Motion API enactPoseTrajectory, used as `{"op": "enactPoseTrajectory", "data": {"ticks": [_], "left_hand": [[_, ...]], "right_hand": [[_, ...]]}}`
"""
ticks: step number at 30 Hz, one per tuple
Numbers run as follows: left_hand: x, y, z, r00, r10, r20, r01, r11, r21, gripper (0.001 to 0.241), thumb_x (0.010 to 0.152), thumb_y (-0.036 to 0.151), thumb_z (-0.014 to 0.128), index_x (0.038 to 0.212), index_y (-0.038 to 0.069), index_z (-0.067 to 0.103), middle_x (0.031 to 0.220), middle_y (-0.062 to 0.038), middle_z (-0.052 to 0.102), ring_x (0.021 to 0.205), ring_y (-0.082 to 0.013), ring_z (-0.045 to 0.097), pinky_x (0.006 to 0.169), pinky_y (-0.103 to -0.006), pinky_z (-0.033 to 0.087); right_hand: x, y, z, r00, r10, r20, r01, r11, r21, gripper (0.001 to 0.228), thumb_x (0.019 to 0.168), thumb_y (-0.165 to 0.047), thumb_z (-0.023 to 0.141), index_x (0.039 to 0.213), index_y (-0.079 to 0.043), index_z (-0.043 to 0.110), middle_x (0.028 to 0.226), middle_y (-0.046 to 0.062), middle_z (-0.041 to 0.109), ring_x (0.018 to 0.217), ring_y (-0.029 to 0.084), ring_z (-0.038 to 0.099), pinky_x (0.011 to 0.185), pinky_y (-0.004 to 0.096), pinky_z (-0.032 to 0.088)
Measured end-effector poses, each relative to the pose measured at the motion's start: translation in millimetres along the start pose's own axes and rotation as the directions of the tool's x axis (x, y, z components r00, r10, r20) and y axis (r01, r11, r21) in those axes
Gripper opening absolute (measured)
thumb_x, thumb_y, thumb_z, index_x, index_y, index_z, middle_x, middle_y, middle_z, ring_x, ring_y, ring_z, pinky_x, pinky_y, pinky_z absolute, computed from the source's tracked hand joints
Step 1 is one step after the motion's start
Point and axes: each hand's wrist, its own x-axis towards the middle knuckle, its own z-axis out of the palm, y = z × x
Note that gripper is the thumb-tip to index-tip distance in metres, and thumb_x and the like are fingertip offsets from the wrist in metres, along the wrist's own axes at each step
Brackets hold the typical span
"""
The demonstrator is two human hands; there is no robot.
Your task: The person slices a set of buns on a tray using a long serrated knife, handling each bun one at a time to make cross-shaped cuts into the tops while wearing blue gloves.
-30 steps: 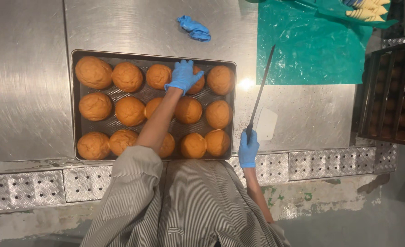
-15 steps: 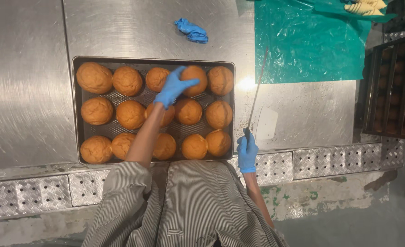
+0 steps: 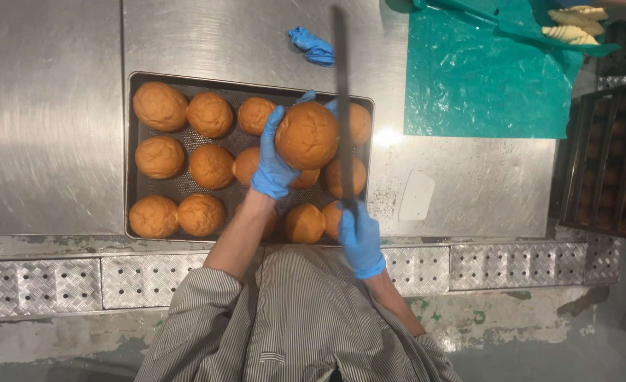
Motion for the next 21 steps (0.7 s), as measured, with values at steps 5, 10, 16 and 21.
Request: {"op": "enactPoseTrajectory", "data": {"ticks": [5, 10, 16, 21], "left_hand": [[-6.1, 5.8, 14.2, 0.993, 0.118, 0.031, -0.12, 0.99, 0.079, 0.066, 0.104, 0.046, 0.056, 0.157, 0.01, 0.043, 0.158, -0.02, 0.049, 0.146, -0.0323, 0.05, 0.123, -0.0449, 0.044], [-11.1, 5.8, 24.5, 0.99, 0.14, 0.022, -0.141, 0.986, 0.093, 0.073, 0.102, 0.05, 0.058, 0.158, 0.007, 0.042, 0.157, -0.02, 0.049, 0.146, -0.0313, 0.05, 0.123, -0.0442, 0.045], [-23.7, 1.9, 14.5, 0.989, 0.028, -0.147, -0.013, 0.995, 0.101, 0.078, 0.098, 0.056, 0.059, 0.159, 0.011, 0.04, 0.157, -0.014, 0.049, 0.142, -0.0275, 0.052, 0.12, -0.0441, 0.046], [-24.9, 28.9, 21.3, 0.947, 0.021, -0.321, -0.038, 0.998, -0.049, 0.074, 0.093, 0.052, 0.061, 0.153, 0.013, 0.042, 0.151, -0.012, 0.053, 0.135, -0.0298, 0.057, 0.114, -0.0482, 0.049]], "right_hand": [[-5.7, -18.7, 10.4, 0.995, -0.05, 0.087, 0.055, 0.997, -0.051, 0.023, 0.104, -0.018, 0.052, 0.12, -0.004, 0.062, 0.072, 0.014, 0.068, 0.06, 0.029, 0.073, 0.054, 0.038, 0.053], [-6.8, -17.9, 15.5, 0.995, -0.004, 0.099, 0.016, 0.993, -0.119, 0.025, 0.104, -0.021, 0.054, 0.121, -0.004, 0.063, 0.072, 0.016, 0.07, 0.062, 0.032, 0.074, 0.054, 0.041, 0.055], [-5.4, -11.3, 9.5, 0.996, -0.033, 0.089, 0.051, 0.976, -0.212, 0.029, 0.104, -0.02, 0.055, 0.124, 0.0, 0.06, 0.07, 0.019, 0.068, 0.061, 0.038, 0.069, 0.053, 0.045, 0.051], [-37.7, -2.2, 3.7, 0.982, -0.025, 0.188, 0.082, 0.95, -0.303, 0.03, 0.101, -0.021, 0.058, 0.118, 0.004, 0.06, 0.062, 0.018, 0.066, 0.051, 0.035, 0.067, 0.046, 0.044, 0.05]]}}
